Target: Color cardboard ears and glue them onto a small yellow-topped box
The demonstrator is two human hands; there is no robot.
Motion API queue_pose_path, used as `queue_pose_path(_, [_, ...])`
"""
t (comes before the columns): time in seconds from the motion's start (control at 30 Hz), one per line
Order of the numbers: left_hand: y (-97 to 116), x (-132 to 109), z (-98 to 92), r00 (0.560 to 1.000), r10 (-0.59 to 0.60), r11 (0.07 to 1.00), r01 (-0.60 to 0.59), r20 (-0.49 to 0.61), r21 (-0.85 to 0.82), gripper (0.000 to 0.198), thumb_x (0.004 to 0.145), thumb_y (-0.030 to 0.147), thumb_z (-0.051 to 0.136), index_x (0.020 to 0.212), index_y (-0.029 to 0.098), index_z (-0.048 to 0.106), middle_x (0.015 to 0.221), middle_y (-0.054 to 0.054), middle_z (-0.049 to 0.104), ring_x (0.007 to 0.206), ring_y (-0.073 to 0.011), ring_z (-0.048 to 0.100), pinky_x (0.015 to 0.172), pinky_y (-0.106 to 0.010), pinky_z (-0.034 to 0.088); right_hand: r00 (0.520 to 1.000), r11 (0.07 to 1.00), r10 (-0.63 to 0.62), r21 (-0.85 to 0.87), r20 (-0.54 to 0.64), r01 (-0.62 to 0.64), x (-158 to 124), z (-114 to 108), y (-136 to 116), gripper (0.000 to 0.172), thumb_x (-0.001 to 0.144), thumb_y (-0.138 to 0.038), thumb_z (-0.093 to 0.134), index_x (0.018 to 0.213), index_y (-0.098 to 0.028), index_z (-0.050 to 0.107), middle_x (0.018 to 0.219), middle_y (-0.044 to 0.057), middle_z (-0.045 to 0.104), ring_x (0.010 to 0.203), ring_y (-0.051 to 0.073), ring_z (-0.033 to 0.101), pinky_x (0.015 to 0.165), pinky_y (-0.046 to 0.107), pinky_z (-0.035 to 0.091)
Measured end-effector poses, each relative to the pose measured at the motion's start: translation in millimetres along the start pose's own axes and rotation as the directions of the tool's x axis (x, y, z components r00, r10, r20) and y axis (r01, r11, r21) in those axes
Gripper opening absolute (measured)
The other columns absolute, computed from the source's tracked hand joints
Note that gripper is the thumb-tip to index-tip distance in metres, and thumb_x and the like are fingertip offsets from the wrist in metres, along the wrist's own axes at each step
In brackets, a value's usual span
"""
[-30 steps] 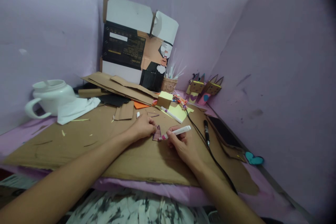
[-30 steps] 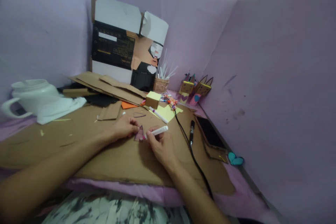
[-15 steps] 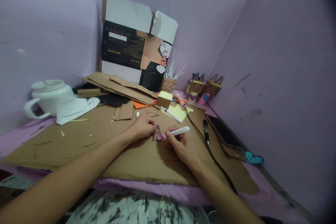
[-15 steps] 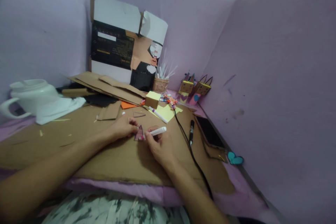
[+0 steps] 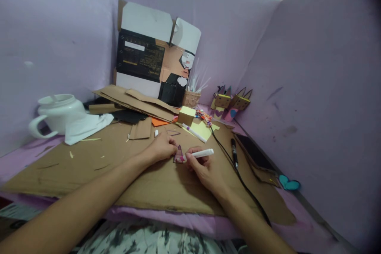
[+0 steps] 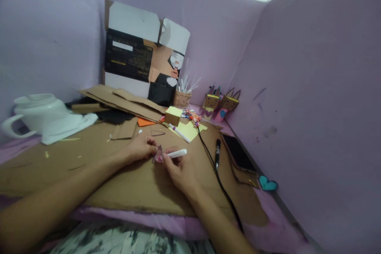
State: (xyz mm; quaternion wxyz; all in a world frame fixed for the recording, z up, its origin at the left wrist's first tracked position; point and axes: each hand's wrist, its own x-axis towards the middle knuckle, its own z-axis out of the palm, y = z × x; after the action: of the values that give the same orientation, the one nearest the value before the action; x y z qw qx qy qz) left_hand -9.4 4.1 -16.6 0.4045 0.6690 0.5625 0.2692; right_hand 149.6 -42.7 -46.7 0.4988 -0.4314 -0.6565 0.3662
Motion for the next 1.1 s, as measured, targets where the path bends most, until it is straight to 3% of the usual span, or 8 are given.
queue_pose_path(0.2, [-4.3, 2.6, 1.7, 1.0, -0.003, 1.0, 0.002, -0.017, -0.022, 0.013, 0.054, 0.009, 0.049, 0.055, 0.014, 0.061, 0.038, 0.005, 0.044, 0.036, -0.0071, 0.036, 0.037, -0.019, 0.025, 0.992, 0.998, 0.047, -0.029, -0.117, -0.051, -0.3, -3.7, -1.0, 0.026, 0.078, -0.041, 0.056, 0.076, -0.016, 0.056, 0.051, -0.002, 0.051, 0.045, 0.012, 0.047, 0.043, 0.022, 0.038])
queue_pose_path(0.47, [1.5, -2.0, 0.2, 0.997, 0.045, 0.997, -0.041, 0.059, -0.06, 0.021, 0.055, 0.01, 0.047, 0.059, 0.011, 0.068, 0.045, 0.001, 0.056, 0.038, -0.0063, 0.037, 0.039, -0.019, 0.028, 1.0, 1.0, 0.023, -0.003, -0.009, -0.023, 0.4, 0.2, -1.6, 0.027, 0.078, -0.042, 0.056, 0.075, -0.016, 0.058, 0.053, -0.002, 0.053, 0.047, 0.012, 0.049, 0.045, 0.022, 0.039])
queue_pose_path(0.57, [-3.4, 0.9, 0.4, 0.997, 0.065, 0.997, -0.065, 0.032, -0.029, 0.019, 0.056, 0.011, 0.048, 0.058, 0.012, 0.067, 0.044, 0.002, 0.054, 0.039, -0.0061, 0.038, 0.039, -0.018, 0.028, 0.998, 0.999, 0.025, -0.021, -0.056, -0.026, 0.1, -0.9, 0.0, 0.026, 0.078, -0.042, 0.057, 0.075, -0.016, 0.058, 0.053, -0.002, 0.053, 0.047, 0.012, 0.048, 0.045, 0.022, 0.038])
queue_pose_path(0.7, [-5.6, 3.8, 1.6, 1.0, 0.003, 1.0, -0.003, -0.012, -0.02, 0.015, 0.054, 0.011, 0.049, 0.058, 0.013, 0.064, 0.04, 0.005, 0.047, 0.038, -0.0068, 0.038, 0.038, -0.018, 0.028, 0.99, 0.998, 0.047, -0.032, -0.134, -0.052, -1.0, -3.2, -5.5, 0.026, 0.076, -0.042, 0.058, 0.075, -0.016, 0.057, 0.051, -0.002, 0.052, 0.045, 0.013, 0.048, 0.043, 0.023, 0.037])
queue_pose_path(0.93, [-4.8, 4.5, 2.5, 1.0, 0.003, 0.998, -0.004, -0.011, -0.059, 0.013, 0.053, 0.01, 0.049, 0.055, 0.013, 0.062, 0.04, 0.005, 0.047, 0.037, -0.0068, 0.038, 0.037, -0.019, 0.027, 1.0, 0.999, -0.008, -0.037, -0.026, 0.007, 0.3, -0.1, -5.6, 0.025, 0.078, -0.04, 0.056, 0.072, -0.016, 0.057, 0.052, -0.001, 0.053, 0.048, 0.012, 0.048, 0.045, 0.022, 0.038])
queue_pose_path(1.1, [-4.4, 3.2, 2.0, 1.0, -0.012, 1.0, 0.012, -0.011, -0.017, 0.013, 0.053, 0.012, 0.049, 0.057, 0.013, 0.062, 0.039, 0.005, 0.046, 0.037, -0.0069, 0.038, 0.037, -0.018, 0.027, 0.994, 0.999, 0.042, 0.009, -0.096, -0.042, 0.4, -2.5, -4.4, 0.027, 0.076, -0.042, 0.058, 0.074, -0.016, 0.056, 0.05, -0.002, 0.051, 0.044, 0.012, 0.047, 0.043, 0.022, 0.036])
